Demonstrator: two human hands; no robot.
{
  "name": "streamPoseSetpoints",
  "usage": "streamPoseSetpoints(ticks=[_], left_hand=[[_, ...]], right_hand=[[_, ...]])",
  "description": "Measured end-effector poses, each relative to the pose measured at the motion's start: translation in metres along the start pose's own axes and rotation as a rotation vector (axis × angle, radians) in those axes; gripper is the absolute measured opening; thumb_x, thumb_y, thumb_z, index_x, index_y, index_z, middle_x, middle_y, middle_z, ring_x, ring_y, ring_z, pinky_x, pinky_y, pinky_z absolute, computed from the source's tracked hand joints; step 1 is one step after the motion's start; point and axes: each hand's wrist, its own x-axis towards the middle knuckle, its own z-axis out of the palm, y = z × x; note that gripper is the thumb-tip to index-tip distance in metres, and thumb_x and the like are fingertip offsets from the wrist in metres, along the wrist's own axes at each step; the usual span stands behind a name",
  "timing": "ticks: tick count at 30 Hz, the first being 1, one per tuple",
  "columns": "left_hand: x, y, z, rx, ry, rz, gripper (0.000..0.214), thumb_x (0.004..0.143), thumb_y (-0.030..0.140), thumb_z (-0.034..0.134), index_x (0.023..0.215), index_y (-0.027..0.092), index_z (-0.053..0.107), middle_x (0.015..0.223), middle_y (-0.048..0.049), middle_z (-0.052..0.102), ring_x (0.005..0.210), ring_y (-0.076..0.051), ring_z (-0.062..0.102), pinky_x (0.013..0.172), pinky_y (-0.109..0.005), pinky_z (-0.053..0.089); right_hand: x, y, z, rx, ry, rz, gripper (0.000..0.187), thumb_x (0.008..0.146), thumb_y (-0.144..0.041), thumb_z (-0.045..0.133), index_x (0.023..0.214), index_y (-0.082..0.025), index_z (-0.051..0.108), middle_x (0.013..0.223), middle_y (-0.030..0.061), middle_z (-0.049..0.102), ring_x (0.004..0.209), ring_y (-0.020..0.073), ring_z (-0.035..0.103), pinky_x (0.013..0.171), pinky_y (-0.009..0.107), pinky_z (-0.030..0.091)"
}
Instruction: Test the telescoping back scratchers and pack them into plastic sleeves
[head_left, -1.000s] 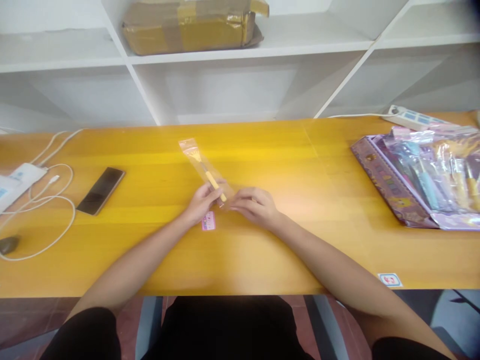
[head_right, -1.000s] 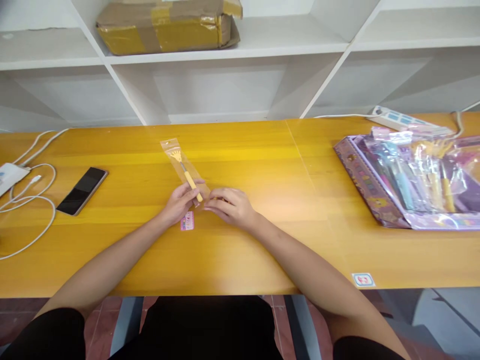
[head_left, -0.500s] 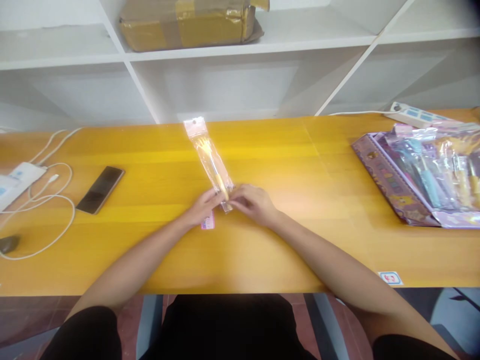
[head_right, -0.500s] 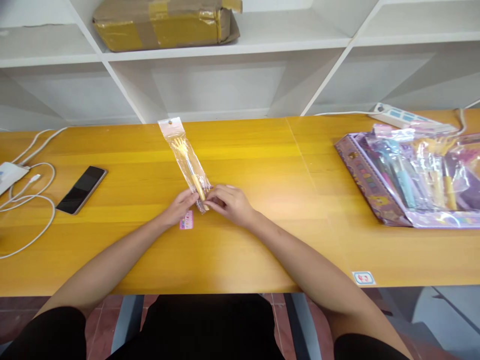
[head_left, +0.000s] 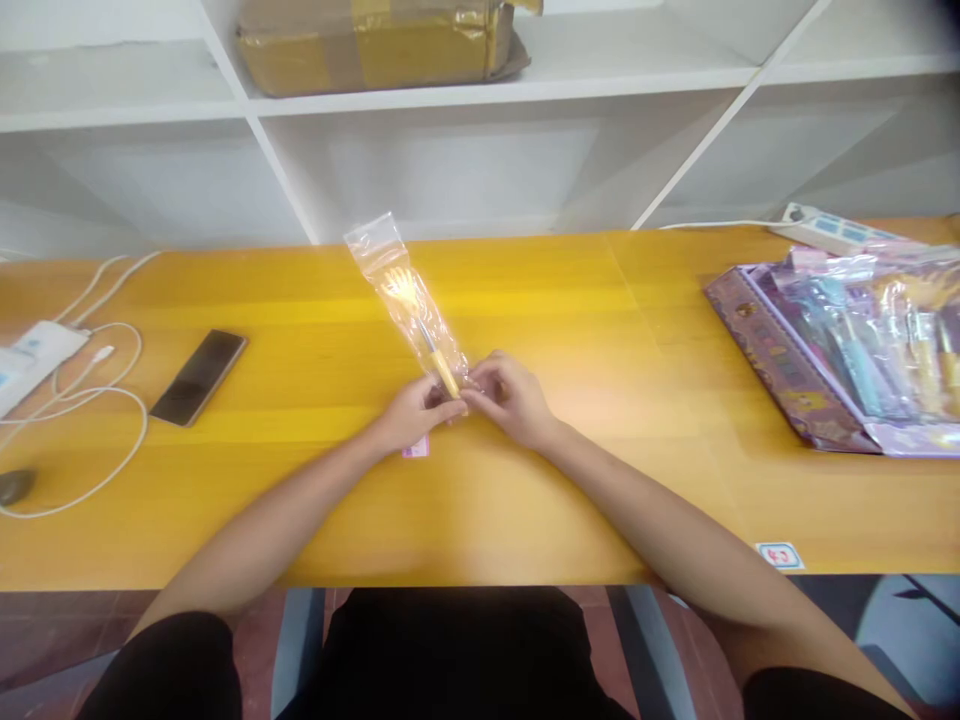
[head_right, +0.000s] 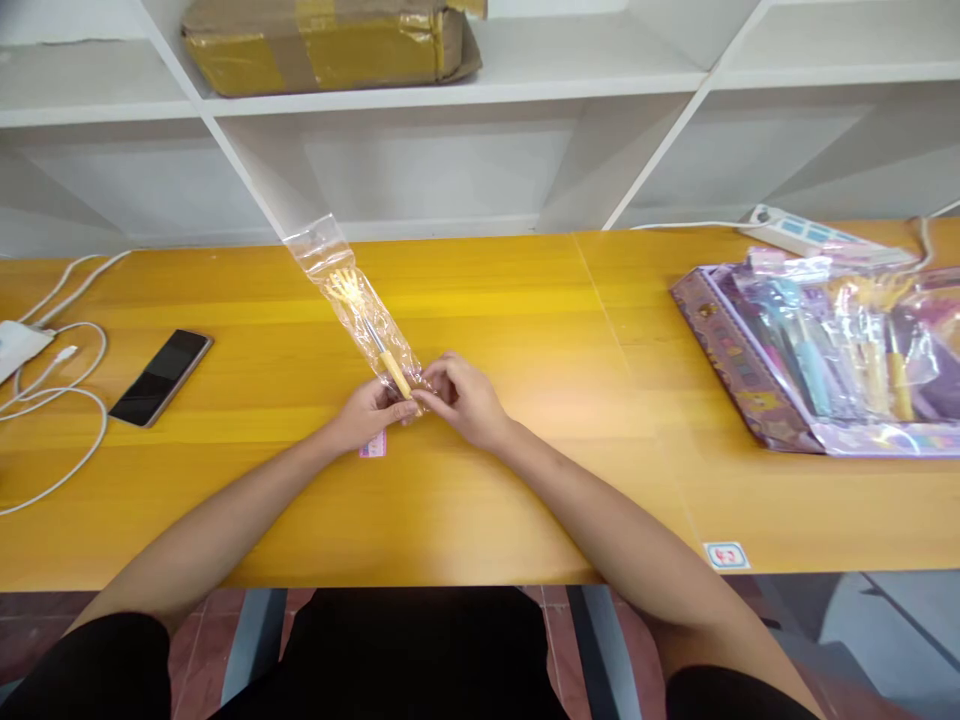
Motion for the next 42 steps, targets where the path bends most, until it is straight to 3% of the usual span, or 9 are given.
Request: streamPoseSetpoints(ticks=[4,10,19,28,31,33,35,39,42], left_hand=[[0.001,0.002,0.001,-0.041,0.009,0.005,0.061,0.086,0.053,0.086,0.129,0.014,0.069,0.088,-0.0044,0.073,0.074,-0.015,0.065,0.071,-0.03,0.051],[0.001,0.002,0.001,-0.022,-0.013,0.007,0.06,0.087,0.055,0.084,0.128,0.014,0.068,0.092,-0.0059,0.074,0.076,-0.015,0.066,0.071,-0.03,0.052],[0.0,0.007,0.003,0.015,0.007,-0.048,0.049,0.089,0.052,0.082,0.115,0.015,0.065,0.082,-0.0012,0.068,0.065,-0.014,0.065,0.063,-0.029,0.054],[0.003,0.008,0.002,-0.045,0.023,-0.009,0.052,0.087,0.059,0.083,0.111,0.016,0.064,0.079,0.0003,0.069,0.061,-0.012,0.064,0.059,-0.027,0.053],[0.004,0.011,0.002,-0.104,0.104,-0.002,0.048,0.085,0.057,0.086,0.098,0.017,0.064,0.073,0.0006,0.068,0.058,-0.011,0.063,0.057,-0.025,0.05],[0.005,0.014,0.001,-0.218,0.209,0.02,0.047,0.082,0.054,0.09,0.096,0.017,0.065,0.07,0.0014,0.066,0.058,-0.01,0.061,0.055,-0.023,0.047],[0.006,0.019,0.001,-0.375,0.296,0.037,0.048,0.079,0.046,0.093,0.106,0.016,0.068,0.067,0.0031,0.064,0.058,-0.009,0.058,0.053,-0.02,0.043],[0.009,0.027,-0.002,-0.595,0.37,0.012,0.044,0.078,0.03,0.092,0.114,0.014,0.071,0.061,0.0055,0.058,0.052,-0.006,0.05,0.055,-0.018,0.041],[0.009,0.029,-0.004,-0.654,0.409,-0.008,0.035,0.079,0.025,0.089,0.109,0.015,0.072,0.06,0.0061,0.055,0.05,-0.004,0.046,0.053,-0.018,0.038]], right_hand=[[0.003,0.004,-0.003,0.099,-0.007,0.129,0.039,0.099,-0.056,0.076,0.115,-0.024,0.06,0.089,0.0,0.06,0.065,0.0151,0.054,0.058,0.028,0.044],[0.008,0.002,-0.009,0.253,-0.341,0.178,0.053,0.108,-0.067,0.055,0.091,-0.02,0.072,0.09,0.0054,0.073,0.083,0.0204,0.066,0.08,0.032,0.053],[0.007,0.001,-0.008,0.263,-0.301,0.327,0.057,0.104,-0.071,0.06,0.088,-0.019,0.078,0.071,0.0009,0.065,0.064,0.0167,0.059,0.063,0.029,0.046],[0.011,-0.008,-0.006,0.295,-0.247,0.429,0.065,0.103,-0.077,0.054,0.073,-0.02,0.063,0.062,-0.0014,0.059,0.051,0.012,0.052,0.052,0.026,0.04],[0.009,-0.005,-0.008,0.277,-0.118,0.451,0.065,0.106,-0.077,0.047,0.073,-0.022,0.058,0.059,-0.0017,0.056,0.05,0.0135,0.05,0.051,0.028,0.039],[0.008,-0.003,-0.011,0.156,-0.003,0.36,0.062,0.112,-0.07,0.04,0.074,-0.023,0.056,0.059,-0.0011,0.054,0.053,0.015,0.05,0.055,0.029,0.041],[0.005,-0.003,-0.012,-0.016,-0.019,0.153,0.055,0.116,-0.056,0.039,0.077,-0.023,0.058,0.065,0.0014,0.058,0.06,0.0168,0.054,0.063,0.032,0.044],[-0.005,-0.017,0.004,-0.189,-0.326,-0.271,0.025,0.114,-0.032,0.049,0.108,-0.021,0.07,0.103,0.01,0.076,0.093,0.0224,0.068,0.084,0.037,0.051],[-0.012,-0.028,0.021,-0.251,-0.532,-0.369,0.036,0.112,-0.041,0.059,0.141,-0.019,0.064,0.143,0.0162,0.068,0.123,0.0287,0.063,0.102,0.045,0.051]])
